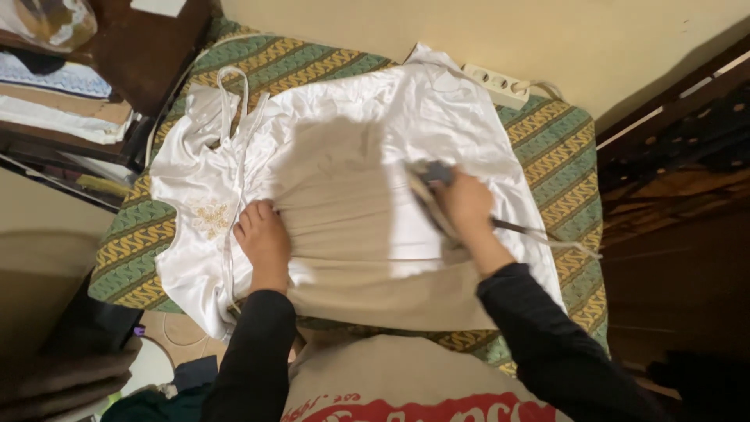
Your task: Ironing a white dress on an ironing board.
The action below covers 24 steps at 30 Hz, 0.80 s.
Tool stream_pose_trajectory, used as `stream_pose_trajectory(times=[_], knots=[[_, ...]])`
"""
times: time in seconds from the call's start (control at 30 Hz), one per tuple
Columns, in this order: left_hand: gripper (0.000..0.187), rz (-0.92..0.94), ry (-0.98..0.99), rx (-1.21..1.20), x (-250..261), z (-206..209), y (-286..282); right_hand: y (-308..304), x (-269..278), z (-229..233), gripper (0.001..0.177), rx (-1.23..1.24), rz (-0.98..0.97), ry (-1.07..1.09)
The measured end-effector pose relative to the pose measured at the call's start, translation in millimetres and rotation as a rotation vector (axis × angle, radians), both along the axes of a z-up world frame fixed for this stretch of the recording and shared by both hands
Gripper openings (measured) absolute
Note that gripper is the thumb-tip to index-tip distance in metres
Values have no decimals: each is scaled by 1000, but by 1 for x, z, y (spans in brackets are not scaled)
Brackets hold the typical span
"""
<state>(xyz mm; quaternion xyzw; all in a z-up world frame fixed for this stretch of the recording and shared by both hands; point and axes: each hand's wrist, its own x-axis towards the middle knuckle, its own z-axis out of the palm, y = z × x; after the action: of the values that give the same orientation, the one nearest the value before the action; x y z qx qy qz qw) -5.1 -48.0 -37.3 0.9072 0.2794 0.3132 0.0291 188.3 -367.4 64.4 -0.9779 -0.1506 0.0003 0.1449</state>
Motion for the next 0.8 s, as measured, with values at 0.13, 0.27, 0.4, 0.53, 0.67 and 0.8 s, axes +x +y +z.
stream_pose_trajectory(times=[0.13, 0.27, 0.4, 0.53, 0.67, 0.8], knots=[[23, 28, 22, -26, 6, -12, 7, -100, 78, -20, 47, -55, -427, -61], [20, -21, -57, -133, 4, 9, -10, -136, 87, 7, 53, 20, -522, 106], [22, -179, -168, -161, 22, 32, -50, -63, 22, 12, 56, 171, -90, 108], [25, -452, -55, -115, 42, 31, -78, -10, -13, 6, 45, 36, 234, 56], [30, -420, -19, -86, 40, 17, -80, -20, 24, 1, 41, -27, -28, -25], [30, -442, -26, -74, 39, 18, -81, -32, 46, -1, 43, 18, -203, 198]])
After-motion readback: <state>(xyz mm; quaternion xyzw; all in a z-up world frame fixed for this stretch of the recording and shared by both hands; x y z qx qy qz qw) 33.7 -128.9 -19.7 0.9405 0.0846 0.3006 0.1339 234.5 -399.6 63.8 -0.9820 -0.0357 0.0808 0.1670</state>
